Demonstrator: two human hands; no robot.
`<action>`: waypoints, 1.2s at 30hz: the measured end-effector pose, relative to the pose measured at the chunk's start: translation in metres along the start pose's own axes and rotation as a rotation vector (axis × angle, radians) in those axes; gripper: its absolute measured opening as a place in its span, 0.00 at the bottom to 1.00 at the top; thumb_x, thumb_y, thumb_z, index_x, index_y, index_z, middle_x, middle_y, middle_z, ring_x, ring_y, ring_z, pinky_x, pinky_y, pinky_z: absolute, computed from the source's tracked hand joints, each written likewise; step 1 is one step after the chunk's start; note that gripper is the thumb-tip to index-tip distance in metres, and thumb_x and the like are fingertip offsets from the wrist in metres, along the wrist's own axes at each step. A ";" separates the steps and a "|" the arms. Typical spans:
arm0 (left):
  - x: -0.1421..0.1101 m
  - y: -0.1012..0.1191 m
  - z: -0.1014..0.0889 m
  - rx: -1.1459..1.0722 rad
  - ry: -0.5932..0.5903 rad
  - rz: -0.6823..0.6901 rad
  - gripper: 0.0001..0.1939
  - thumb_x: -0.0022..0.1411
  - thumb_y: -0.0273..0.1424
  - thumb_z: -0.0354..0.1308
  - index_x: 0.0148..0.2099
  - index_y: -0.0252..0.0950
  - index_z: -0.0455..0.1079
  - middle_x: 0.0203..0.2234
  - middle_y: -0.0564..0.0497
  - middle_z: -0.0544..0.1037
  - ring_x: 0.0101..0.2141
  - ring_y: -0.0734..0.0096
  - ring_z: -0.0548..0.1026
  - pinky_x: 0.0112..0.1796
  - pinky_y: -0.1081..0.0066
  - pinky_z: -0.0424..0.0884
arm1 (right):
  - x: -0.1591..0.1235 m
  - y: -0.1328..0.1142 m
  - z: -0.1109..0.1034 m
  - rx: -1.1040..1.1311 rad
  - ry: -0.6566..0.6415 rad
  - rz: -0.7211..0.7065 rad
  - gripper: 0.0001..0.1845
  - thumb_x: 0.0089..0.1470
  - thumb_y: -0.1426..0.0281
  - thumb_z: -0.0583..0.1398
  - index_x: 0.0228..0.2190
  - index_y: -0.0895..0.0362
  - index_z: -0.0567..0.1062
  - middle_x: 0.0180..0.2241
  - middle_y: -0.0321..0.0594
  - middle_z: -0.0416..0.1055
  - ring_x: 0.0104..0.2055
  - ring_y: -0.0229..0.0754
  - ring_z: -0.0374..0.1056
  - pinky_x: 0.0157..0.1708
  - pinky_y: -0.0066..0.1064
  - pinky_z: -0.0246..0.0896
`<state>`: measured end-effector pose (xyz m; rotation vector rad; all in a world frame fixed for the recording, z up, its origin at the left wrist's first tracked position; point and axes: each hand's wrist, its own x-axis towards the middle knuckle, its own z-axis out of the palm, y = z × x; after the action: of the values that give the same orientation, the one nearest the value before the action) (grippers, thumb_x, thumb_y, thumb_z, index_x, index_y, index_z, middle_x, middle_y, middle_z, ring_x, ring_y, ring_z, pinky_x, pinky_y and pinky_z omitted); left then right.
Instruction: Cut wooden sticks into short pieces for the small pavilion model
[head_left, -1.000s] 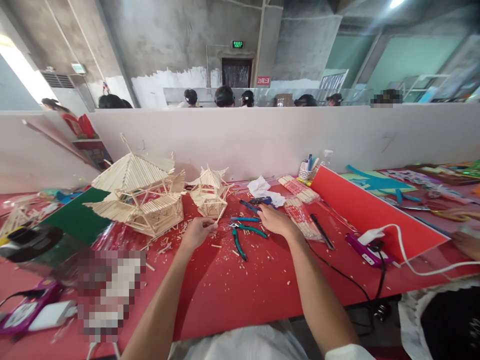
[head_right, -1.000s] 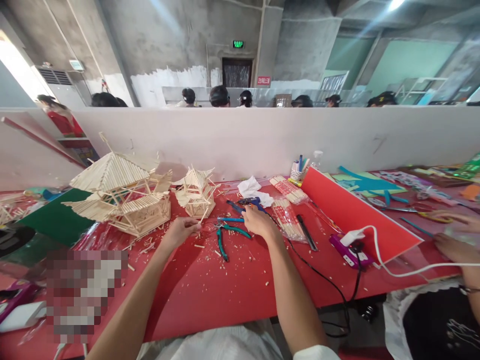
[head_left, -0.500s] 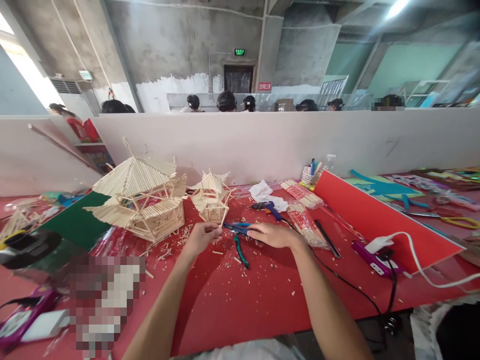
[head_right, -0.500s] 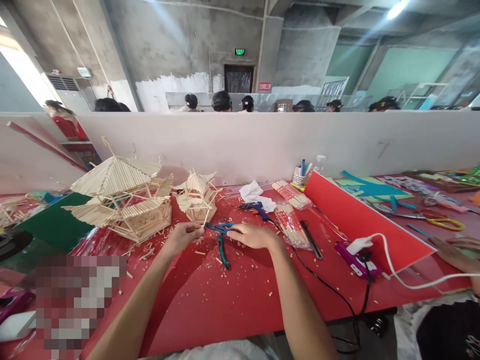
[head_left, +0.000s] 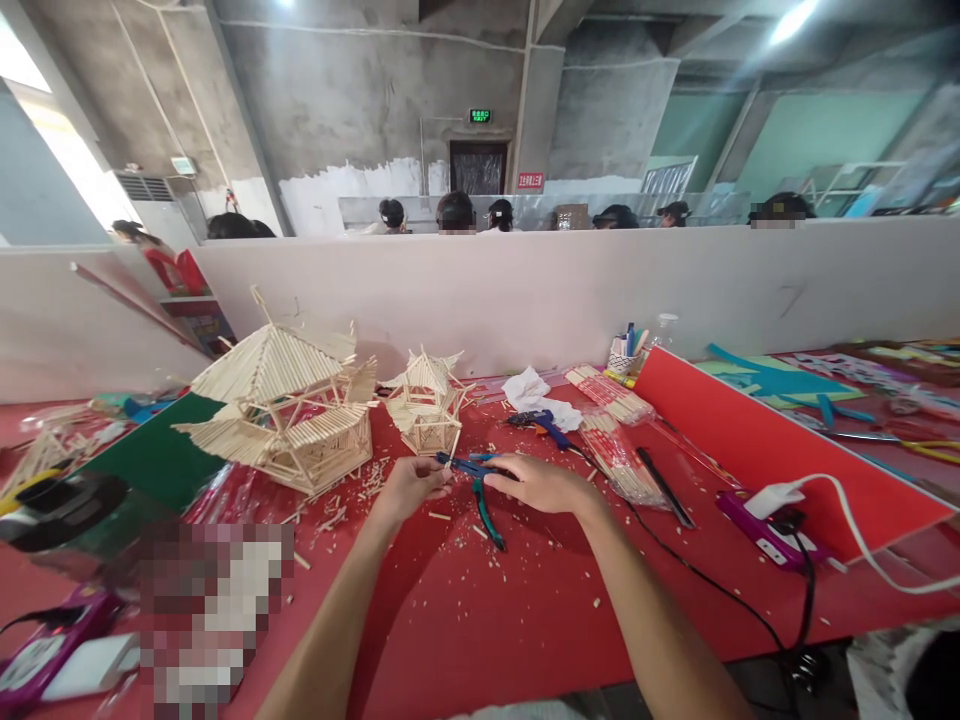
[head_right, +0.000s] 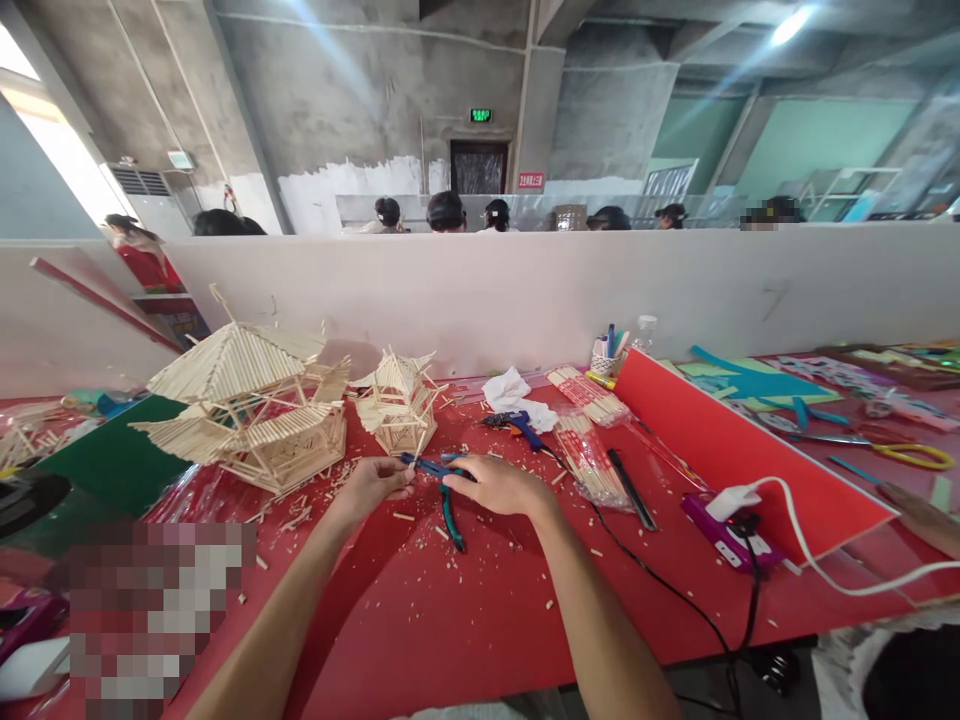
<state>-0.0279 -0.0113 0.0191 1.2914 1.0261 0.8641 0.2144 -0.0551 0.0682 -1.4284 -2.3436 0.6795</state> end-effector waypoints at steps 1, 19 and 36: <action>0.000 0.000 0.000 0.003 0.000 -0.005 0.24 0.37 0.47 0.75 0.28 0.33 0.75 0.23 0.52 0.78 0.27 0.70 0.78 0.36 0.69 0.76 | 0.000 0.000 0.000 0.018 -0.011 -0.005 0.20 0.66 0.56 0.53 0.49 0.52 0.77 0.45 0.42 0.78 0.45 0.46 0.74 0.42 0.31 0.63; 0.004 -0.003 0.000 0.062 0.096 0.030 0.23 0.39 0.47 0.75 0.26 0.33 0.73 0.22 0.49 0.79 0.26 0.66 0.78 0.31 0.69 0.75 | 0.002 0.002 0.005 0.018 -0.003 -0.032 0.23 0.67 0.55 0.52 0.53 0.53 0.76 0.50 0.48 0.77 0.50 0.51 0.73 0.48 0.37 0.64; 0.005 -0.001 0.003 0.004 0.141 0.026 0.24 0.31 0.45 0.76 0.23 0.33 0.73 0.19 0.52 0.76 0.23 0.71 0.74 0.31 0.70 0.74 | 0.004 0.002 0.010 0.003 -0.009 -0.013 0.26 0.67 0.53 0.50 0.54 0.54 0.74 0.55 0.49 0.73 0.55 0.53 0.70 0.53 0.40 0.61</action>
<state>-0.0240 -0.0077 0.0179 1.2630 1.1237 0.9840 0.2092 -0.0535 0.0589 -1.4105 -2.3552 0.6873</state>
